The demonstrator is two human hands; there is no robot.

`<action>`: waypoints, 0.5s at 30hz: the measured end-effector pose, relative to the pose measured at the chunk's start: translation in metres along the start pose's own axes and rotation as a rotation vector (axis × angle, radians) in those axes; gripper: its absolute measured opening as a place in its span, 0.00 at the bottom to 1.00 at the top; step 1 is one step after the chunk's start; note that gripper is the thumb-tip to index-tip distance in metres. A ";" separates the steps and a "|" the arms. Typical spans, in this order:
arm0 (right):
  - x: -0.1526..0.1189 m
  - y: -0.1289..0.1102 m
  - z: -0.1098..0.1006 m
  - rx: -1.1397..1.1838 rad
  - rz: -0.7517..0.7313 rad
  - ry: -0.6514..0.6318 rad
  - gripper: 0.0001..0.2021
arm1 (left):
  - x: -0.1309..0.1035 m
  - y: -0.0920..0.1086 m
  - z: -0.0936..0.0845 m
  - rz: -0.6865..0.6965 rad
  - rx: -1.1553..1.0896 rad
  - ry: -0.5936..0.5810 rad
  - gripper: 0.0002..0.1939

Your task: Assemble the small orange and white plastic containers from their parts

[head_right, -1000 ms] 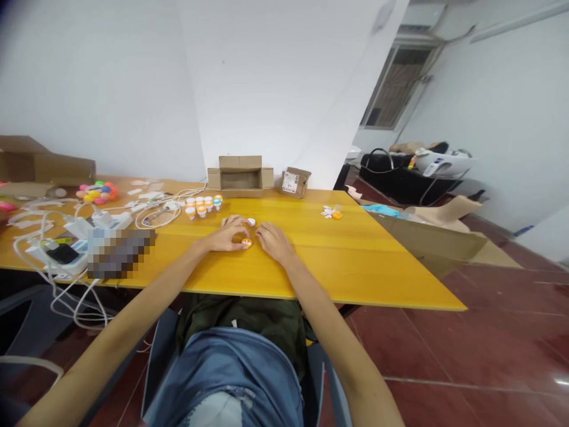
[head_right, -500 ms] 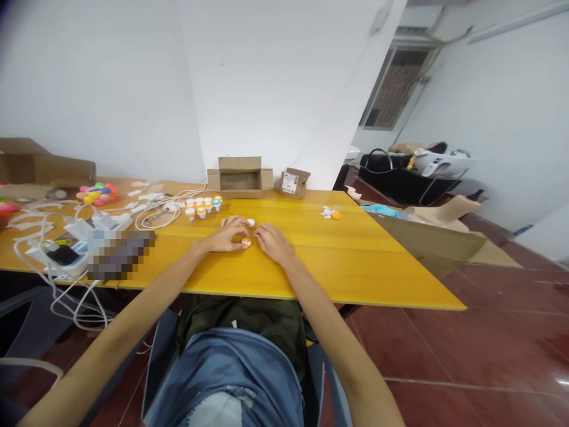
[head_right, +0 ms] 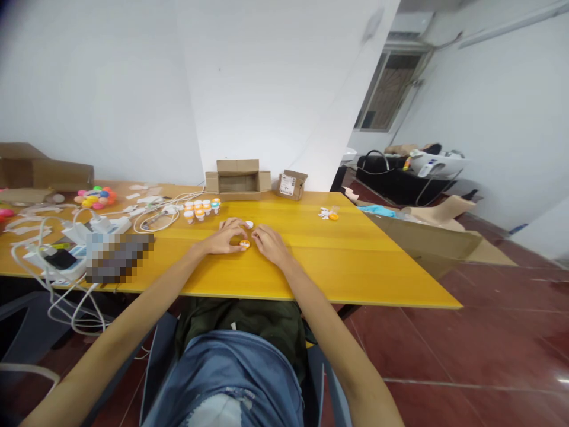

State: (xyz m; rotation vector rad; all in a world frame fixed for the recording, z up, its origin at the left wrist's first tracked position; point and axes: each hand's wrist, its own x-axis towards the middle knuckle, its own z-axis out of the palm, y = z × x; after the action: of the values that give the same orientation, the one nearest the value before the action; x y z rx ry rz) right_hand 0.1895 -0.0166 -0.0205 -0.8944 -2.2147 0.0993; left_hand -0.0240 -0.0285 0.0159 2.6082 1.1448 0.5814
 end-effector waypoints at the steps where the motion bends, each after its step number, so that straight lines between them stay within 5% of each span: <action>1: 0.000 -0.001 0.000 -0.002 -0.001 -0.002 0.08 | 0.000 0.000 0.000 0.000 -0.003 0.003 0.11; 15: 0.000 0.002 0.001 -0.287 -0.005 -0.102 0.09 | 0.001 0.005 -0.005 -0.024 0.011 0.038 0.04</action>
State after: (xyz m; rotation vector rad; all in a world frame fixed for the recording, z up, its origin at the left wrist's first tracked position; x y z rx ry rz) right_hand 0.1898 -0.0150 -0.0216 -1.0570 -2.3642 -0.1837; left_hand -0.0226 -0.0312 0.0225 2.5997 1.1926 0.6244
